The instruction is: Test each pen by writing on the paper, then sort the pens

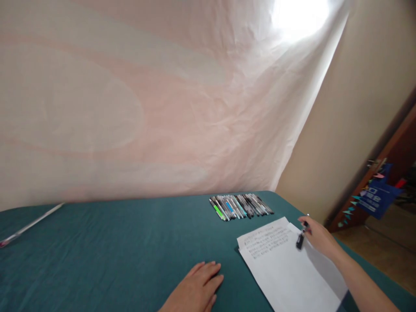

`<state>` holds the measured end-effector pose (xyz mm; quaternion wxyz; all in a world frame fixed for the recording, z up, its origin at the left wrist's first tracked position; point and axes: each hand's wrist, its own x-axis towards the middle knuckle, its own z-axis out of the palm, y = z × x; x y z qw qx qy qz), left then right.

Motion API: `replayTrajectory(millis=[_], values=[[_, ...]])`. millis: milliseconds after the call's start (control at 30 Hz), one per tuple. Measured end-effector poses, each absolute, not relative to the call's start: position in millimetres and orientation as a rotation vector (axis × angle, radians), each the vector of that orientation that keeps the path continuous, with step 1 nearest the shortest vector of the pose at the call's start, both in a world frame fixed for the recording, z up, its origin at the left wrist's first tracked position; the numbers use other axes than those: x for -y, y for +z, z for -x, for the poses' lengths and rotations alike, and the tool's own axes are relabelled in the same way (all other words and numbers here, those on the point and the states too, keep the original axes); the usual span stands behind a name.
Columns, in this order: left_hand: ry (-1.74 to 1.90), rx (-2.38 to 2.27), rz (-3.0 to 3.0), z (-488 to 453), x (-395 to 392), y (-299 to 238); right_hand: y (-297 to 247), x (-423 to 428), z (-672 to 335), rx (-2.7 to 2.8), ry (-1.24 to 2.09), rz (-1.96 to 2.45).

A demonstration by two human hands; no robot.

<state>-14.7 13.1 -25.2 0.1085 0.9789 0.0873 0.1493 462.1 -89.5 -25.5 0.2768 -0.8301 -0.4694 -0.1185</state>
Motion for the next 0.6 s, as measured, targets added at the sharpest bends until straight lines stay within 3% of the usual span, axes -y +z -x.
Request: replayTrajectory(millis=[367, 600], values=[[0.42, -0.286, -2.842, 16, -9, -15, 8, 66, -374, 1.484, -0.414, 1.994], [0.361, -0.297, -2.851, 15, -8, -11, -9, 60, -361, 1.488, -0.441, 1.89]])
